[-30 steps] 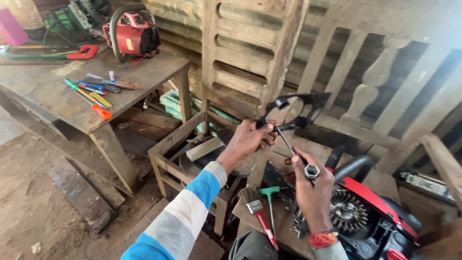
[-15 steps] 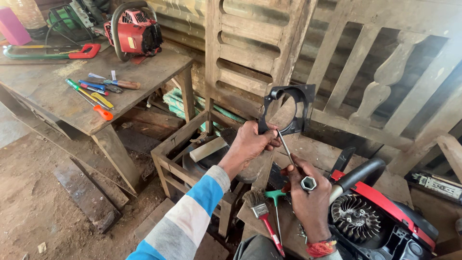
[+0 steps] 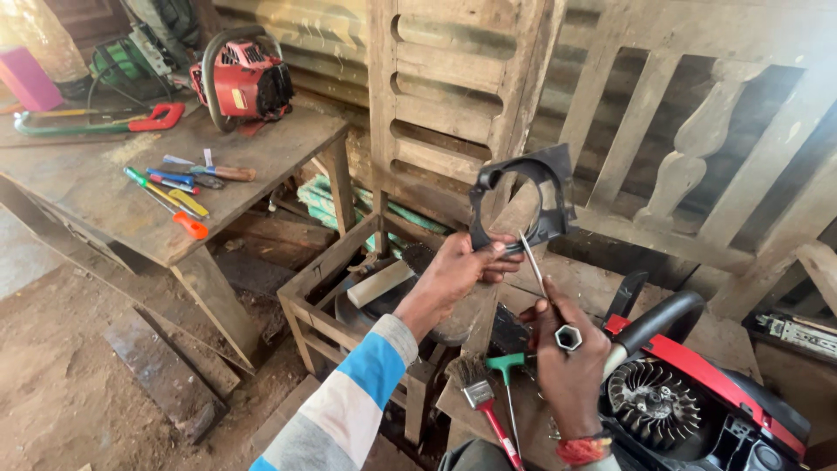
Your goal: The person cleans a black circular mechanical part using a metal tool to scrape the surface and a brush to remove debris. The person holds the part in one hand while manipulating the tools with the other, working over a wooden workbench in a workshop setting.
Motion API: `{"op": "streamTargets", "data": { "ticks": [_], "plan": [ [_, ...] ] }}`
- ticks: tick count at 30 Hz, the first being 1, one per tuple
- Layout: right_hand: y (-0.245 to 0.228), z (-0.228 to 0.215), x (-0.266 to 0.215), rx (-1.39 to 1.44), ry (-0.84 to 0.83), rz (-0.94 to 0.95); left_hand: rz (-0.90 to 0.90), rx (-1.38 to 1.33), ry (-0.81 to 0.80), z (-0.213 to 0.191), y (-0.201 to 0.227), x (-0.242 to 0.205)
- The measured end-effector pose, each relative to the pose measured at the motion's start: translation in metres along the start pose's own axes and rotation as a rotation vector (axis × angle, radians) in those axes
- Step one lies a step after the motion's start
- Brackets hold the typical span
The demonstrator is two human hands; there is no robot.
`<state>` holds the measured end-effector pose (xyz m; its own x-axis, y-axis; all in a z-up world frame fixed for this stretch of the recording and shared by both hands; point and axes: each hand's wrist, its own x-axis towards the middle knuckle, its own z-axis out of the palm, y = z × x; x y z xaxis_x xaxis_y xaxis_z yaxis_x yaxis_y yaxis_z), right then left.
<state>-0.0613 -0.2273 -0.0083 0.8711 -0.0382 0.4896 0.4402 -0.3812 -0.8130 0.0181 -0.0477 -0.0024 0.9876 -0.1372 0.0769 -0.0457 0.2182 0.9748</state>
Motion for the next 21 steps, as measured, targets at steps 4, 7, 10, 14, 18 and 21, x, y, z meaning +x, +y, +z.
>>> {"op": "streamTargets", "data": {
  "ticks": [4, 7, 10, 14, 18, 21],
  "plan": [
    [-0.002, 0.005, -0.005, -0.148, 0.094, -0.309, -0.056, -0.140, 0.088, 0.001, 0.011, -0.006],
    [-0.008, 0.005, -0.002, -0.051, 0.089, -0.037, -0.072, -0.188, 0.137, 0.001, 0.019, -0.011],
    [-0.011, 0.015, -0.007, -0.073, 0.099, -0.223, -0.016, -0.220, 0.063, 0.002, 0.026, -0.017],
    [0.000, 0.016, -0.004, 0.003, 0.089, -0.023, -0.012, -0.246, 0.068, 0.003, 0.028, -0.019],
    [0.003, 0.019, -0.007, 0.000, 0.071, -0.146, -0.035, -0.297, 0.096, -0.001, 0.027, -0.018],
    [-0.005, 0.014, -0.007, -0.067, 0.104, -0.109, -0.020, -0.294, 0.100, -0.003, 0.023, -0.013]
  ]
}}
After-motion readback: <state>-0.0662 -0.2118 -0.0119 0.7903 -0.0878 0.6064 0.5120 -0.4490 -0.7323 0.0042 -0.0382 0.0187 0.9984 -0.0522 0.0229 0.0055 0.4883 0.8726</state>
